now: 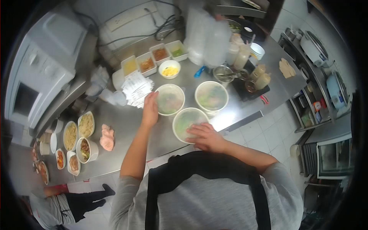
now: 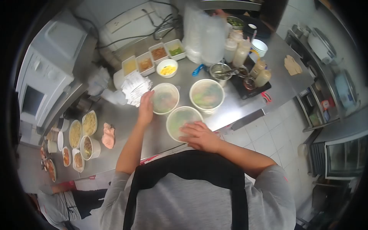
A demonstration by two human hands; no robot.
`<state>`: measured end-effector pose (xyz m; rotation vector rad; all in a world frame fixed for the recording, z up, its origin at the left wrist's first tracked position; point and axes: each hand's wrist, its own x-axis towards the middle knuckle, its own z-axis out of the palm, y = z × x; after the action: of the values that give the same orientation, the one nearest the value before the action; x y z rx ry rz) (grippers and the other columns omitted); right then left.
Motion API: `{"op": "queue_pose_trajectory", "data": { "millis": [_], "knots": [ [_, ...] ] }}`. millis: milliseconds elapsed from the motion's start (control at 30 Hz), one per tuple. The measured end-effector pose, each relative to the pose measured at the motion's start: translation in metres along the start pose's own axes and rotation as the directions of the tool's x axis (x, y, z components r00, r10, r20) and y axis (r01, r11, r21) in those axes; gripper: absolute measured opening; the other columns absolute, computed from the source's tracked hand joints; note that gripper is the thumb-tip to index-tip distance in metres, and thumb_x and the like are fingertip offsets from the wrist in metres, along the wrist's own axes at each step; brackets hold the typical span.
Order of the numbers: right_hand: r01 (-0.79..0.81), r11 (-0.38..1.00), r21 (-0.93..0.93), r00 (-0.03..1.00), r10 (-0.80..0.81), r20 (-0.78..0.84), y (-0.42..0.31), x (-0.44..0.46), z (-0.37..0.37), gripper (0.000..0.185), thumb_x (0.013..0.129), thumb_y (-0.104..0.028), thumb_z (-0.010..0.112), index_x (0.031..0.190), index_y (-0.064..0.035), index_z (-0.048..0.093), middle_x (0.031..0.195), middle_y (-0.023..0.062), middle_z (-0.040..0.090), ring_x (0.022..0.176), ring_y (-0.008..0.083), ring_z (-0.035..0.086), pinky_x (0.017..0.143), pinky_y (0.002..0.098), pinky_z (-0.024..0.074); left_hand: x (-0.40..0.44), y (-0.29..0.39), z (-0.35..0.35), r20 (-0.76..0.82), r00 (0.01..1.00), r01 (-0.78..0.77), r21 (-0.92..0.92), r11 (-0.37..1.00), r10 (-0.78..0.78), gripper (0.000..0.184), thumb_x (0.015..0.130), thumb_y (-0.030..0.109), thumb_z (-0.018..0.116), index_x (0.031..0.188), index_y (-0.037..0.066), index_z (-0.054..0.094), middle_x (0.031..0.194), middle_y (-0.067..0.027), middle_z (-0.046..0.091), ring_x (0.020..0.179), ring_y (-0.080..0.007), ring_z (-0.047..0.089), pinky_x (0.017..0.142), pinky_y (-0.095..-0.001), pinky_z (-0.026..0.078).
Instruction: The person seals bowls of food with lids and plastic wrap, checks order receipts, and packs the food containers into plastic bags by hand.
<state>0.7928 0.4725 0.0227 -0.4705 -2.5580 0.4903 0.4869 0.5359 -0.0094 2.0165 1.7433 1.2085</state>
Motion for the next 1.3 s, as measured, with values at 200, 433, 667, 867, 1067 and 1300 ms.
{"op": "queue_pose_trajectory", "data": {
  "millis": [200,433,667,867,1067,1300],
  "knots": [
    [0.165,0.986,0.031,0.986,-0.164,-0.021,0.015,0.028,0.026,0.043,0.077,-0.029,0.067,0.118,-0.0204,0.058,0.135,0.0083,0.043,0.127,0.0285,0.038,0.102,0.0475,0.0286,0.055,-0.001,0.016,0.012,1.0,-0.012,0.144,0.99,0.011,0.036,0.08,-0.005,0.047,0.113,0.006,0.057,0.119,-0.0188,0.049,0.111,-0.0356,0.048,0.096,-0.039,0.039],
    [0.098,0.992,0.074,0.823,-0.039,-0.567,0.031,0.043,-0.122,0.038,0.072,-0.021,0.068,0.108,-0.0127,0.063,0.119,0.0092,0.054,0.111,0.0308,0.049,0.092,0.043,0.037,0.031,0.055,-0.044,-0.267,0.959,-0.015,0.277,0.961,0.092,0.037,0.08,0.004,0.058,0.117,0.006,0.056,0.132,-0.0172,0.041,0.123,-0.0344,0.039,0.102,-0.0421,0.031],
    [-0.631,0.771,0.081,0.458,0.455,-0.764,0.211,-0.072,-0.289,0.015,0.083,-0.016,0.06,0.092,-0.0067,0.068,0.095,0.0113,0.065,0.088,0.0233,0.061,0.076,0.0329,0.0485,-0.031,0.103,-0.077,-0.487,0.873,0.114,0.158,0.981,-0.023,0.032,0.085,0.007,0.053,0.117,0.001,0.054,0.129,-0.0154,0.044,0.122,-0.029,0.04,0.102,-0.039,0.031],
    [-0.776,0.533,0.337,0.372,0.818,-0.439,0.421,-0.148,-0.254,0.023,0.082,-0.022,0.063,0.094,-0.0021,0.067,0.086,0.0093,0.067,0.079,0.0185,0.063,0.071,0.0307,0.0479,-0.013,0.226,0.017,-0.142,0.982,0.047,-0.451,0.891,-0.124,0.033,0.089,0.008,0.049,0.12,-0.002,0.048,0.126,-0.0177,0.047,0.119,-0.0273,0.047,0.101,-0.0406,0.035],
    [-0.612,0.334,0.717,0.35,0.927,-0.133,0.441,-0.132,-0.227,0.045,0.077,-0.009,0.066,0.117,0.0051,0.05,0.084,0.0119,0.066,0.074,0.0185,0.063,0.069,0.0301,0.0485,0.065,0.374,0.194,0.65,0.741,0.567,-0.74,0.362,0.168,0.044,0.092,0.023,0.051,0.13,0.002,0.041,0.131,-0.0131,0.046,0.12,-0.0246,0.047,0.1,-0.0379,0.037],
    [-0.329,0.541,0.774,0.55,0.776,-0.309,0.391,-0.164,-0.257,0.057,0.076,-0.002,0.066,0.126,0.0033,0.04,0.078,0.0108,0.066,0.073,0.0156,0.064,0.068,0.0279,0.0496,0.133,0.377,0.439,0.632,0.6,0.677,-0.728,-0.11,-0.49,0.053,0.093,0.039,0.048,0.131,0.002,0.04,0.133,-0.0108,0.038,0.12,-0.0252,0.04,0.096,-0.0404,0.039]
  ]
}}
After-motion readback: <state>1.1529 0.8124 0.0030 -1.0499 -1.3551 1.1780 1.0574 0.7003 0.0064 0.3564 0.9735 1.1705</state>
